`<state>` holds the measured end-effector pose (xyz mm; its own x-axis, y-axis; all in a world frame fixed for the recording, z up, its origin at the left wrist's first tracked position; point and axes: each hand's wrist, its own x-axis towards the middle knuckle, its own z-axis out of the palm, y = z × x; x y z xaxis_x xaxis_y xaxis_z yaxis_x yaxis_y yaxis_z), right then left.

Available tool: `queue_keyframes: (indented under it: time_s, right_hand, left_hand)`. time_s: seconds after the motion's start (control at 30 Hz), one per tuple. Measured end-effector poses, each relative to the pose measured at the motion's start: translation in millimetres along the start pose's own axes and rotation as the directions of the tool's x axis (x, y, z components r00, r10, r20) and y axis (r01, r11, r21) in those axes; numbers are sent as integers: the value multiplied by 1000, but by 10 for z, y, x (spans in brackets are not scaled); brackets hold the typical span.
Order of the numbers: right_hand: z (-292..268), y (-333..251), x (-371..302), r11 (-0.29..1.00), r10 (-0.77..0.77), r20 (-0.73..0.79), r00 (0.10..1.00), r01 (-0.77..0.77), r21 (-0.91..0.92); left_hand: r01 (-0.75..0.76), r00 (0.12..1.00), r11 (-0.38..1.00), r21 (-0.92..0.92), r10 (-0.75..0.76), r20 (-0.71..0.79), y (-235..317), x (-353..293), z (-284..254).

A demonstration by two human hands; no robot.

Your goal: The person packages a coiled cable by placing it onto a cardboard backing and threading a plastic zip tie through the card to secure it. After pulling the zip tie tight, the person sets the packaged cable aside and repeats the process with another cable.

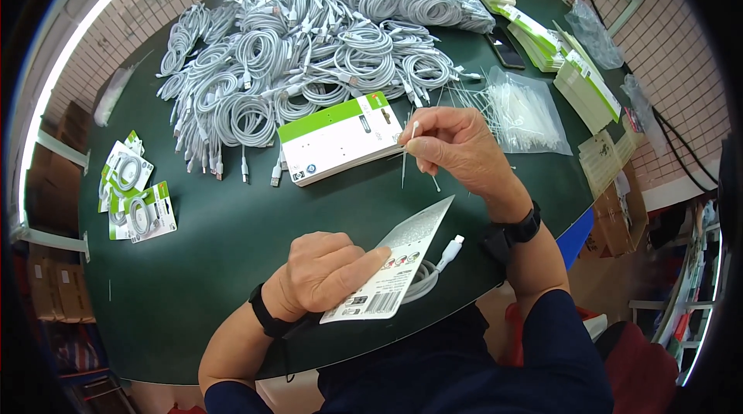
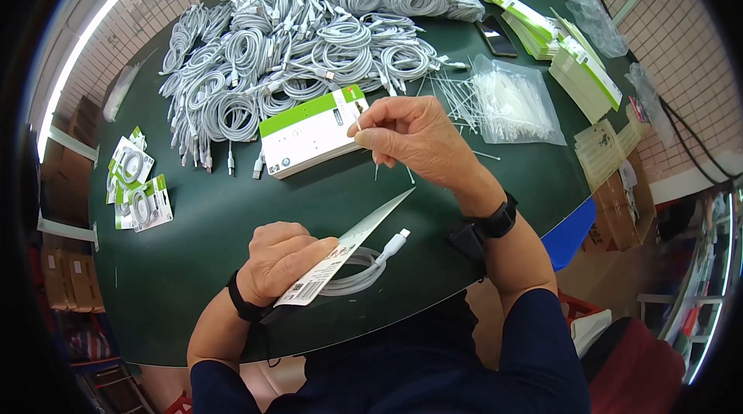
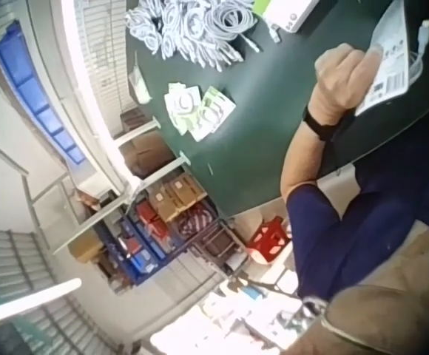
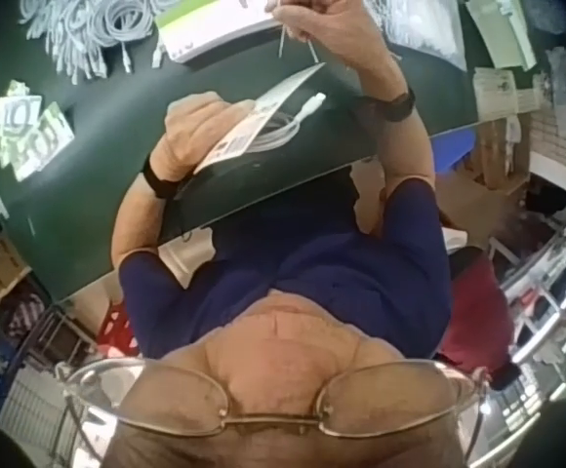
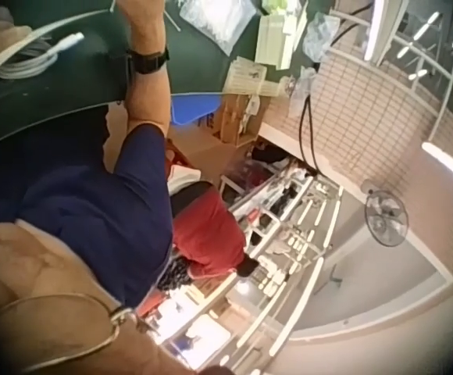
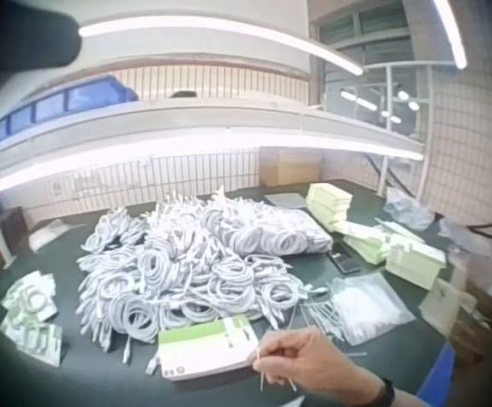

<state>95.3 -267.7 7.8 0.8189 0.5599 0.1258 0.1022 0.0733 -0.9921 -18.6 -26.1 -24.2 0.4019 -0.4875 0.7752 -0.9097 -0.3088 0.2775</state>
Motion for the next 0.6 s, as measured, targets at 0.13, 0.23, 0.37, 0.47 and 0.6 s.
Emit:
queue_keyframes:
  time_s: [0.13, 0.23, 0.37, 0.47, 0.6]
  right_hand:
    - [111, -14, -1, 991, -79, -9, 997, 78, -106]
    - [182, -155, -40, 973, 158, -64, 985, -167, -160]
    - [220, -88, -65, 925, 65, -18, 998, -67, -373]
    - [209, -56, -73, 913, 26, 33, 999, -10, -408]
    - [169, 50, -3, 831, -267, 118, 957, 290, -474]
  left_hand:
    - [4, 1000, 1000, -3, -3, 14, 13, -38, -3]
    - [24, 999, 1000, -12, -23, 41, 30, -56, -19]
    - [16, 997, 1000, -9, -15, 74, 49, -49, -21]
    - [1, 996, 1000, -4, -1, 86, 59, -45, -8]
    - [-48, 999, 999, 15, 48, 6, 60, -39, 50]
